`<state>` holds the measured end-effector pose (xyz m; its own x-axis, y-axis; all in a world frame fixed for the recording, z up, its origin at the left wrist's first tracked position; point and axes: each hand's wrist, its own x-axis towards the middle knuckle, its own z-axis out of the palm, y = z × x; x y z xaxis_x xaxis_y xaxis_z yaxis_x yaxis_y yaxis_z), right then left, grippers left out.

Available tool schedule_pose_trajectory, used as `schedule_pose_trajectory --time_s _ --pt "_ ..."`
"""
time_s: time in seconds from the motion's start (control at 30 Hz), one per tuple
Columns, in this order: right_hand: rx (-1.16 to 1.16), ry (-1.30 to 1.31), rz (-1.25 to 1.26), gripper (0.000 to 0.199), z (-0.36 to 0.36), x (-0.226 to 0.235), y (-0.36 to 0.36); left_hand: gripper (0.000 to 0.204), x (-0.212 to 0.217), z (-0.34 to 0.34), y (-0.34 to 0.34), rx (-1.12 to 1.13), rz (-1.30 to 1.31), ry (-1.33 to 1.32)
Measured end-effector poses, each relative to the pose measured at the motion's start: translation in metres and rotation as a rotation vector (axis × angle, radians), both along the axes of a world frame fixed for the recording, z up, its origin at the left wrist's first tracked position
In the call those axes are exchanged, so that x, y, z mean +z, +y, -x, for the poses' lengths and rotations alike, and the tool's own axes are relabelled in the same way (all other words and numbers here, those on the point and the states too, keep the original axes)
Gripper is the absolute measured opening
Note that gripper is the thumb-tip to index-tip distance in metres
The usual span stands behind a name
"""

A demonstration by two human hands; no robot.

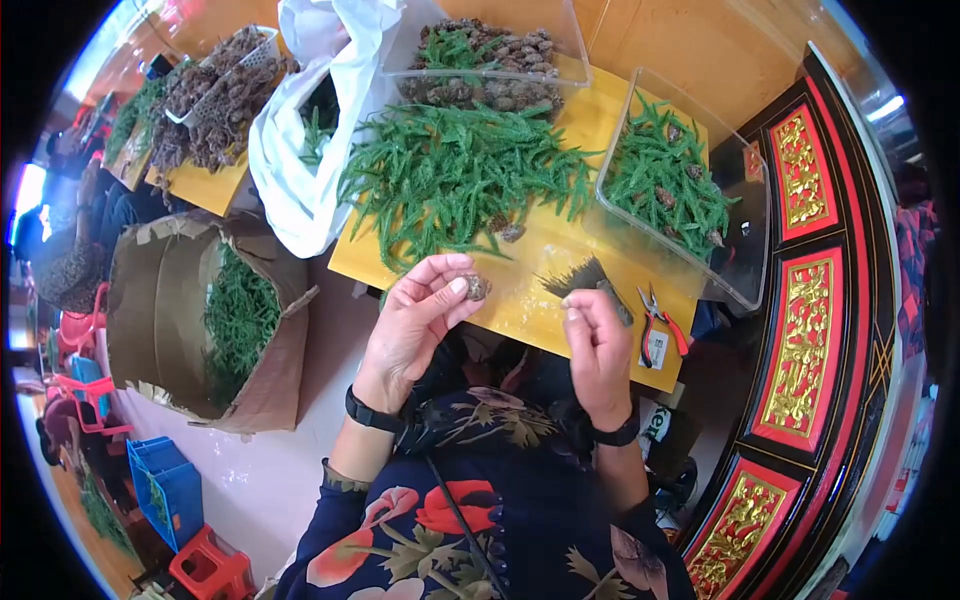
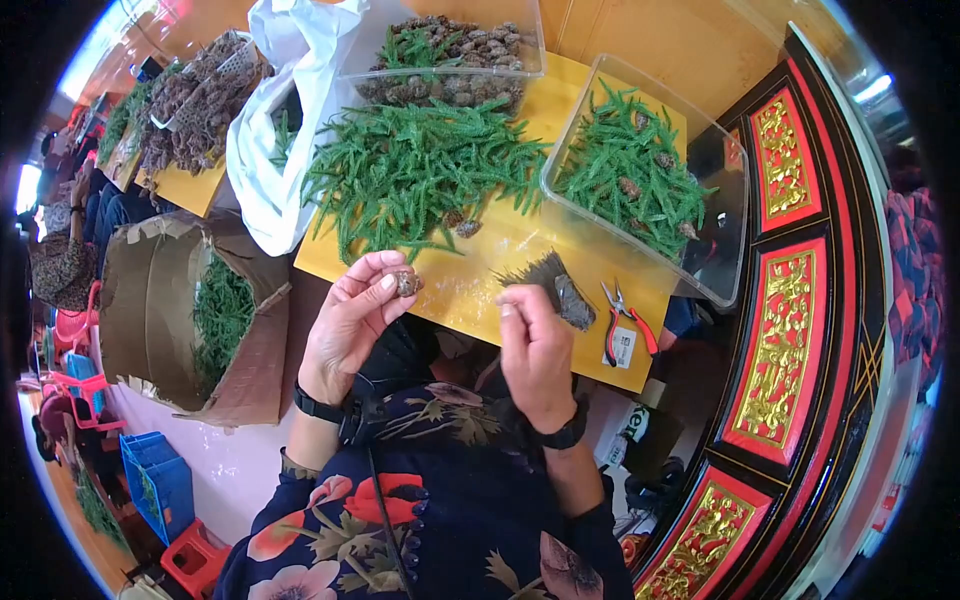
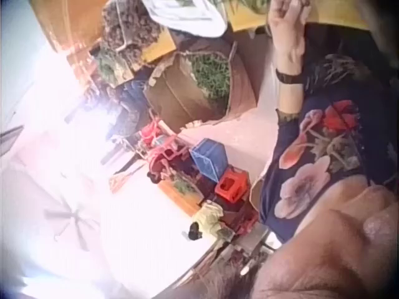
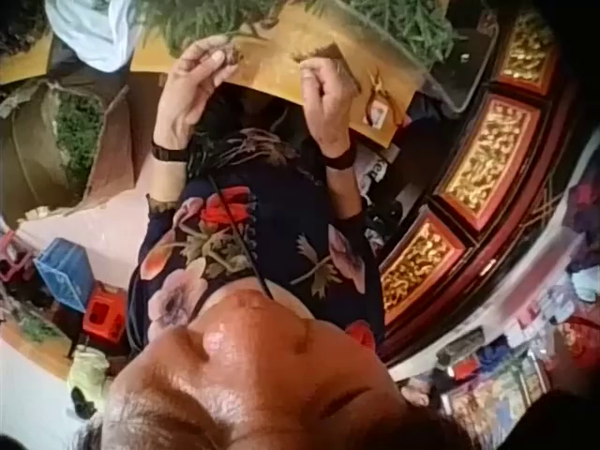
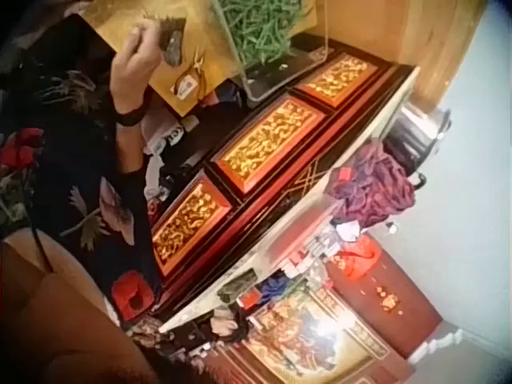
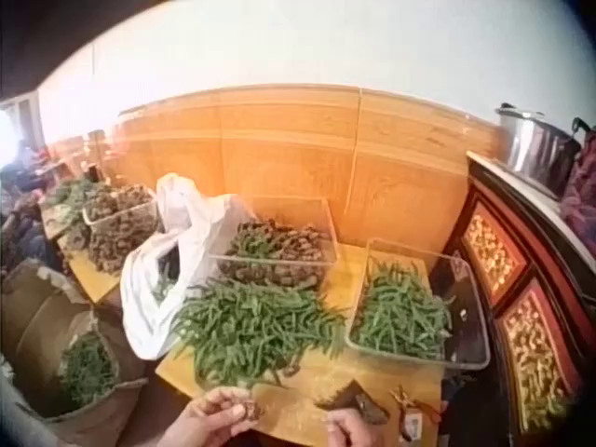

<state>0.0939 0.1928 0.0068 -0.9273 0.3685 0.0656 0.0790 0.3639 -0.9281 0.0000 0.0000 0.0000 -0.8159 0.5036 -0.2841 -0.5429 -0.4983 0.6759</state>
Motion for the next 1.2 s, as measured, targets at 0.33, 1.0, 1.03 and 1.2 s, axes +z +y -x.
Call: schedule_pose_trajectory --time_s 0.33,1.0,1.03,1.2 --pt "0.207 0.204 -0.139 0.007 0.01 0.013 -0.053 0.027 0.001 -0.006 -0.006 0.037 -0.011 -0.024" --pt "0.146 0.313 -0.354 0.015 0.017 0.008 -0.062 0.027 0.005 -0.02 -0.009 0.068 -0.013 0.069" --pt "0.137 0.333 -0.355 0.015 0.018 0.007 -0.062 0.026 0.005 -0.02 -0.008 0.076 -0.018 0.073" --pt "0.116 0.211 -0.362 0.014 0.014 0.01 -0.059 0.025 0.001 -0.021 -0.005 0.079 0.073 0.085"
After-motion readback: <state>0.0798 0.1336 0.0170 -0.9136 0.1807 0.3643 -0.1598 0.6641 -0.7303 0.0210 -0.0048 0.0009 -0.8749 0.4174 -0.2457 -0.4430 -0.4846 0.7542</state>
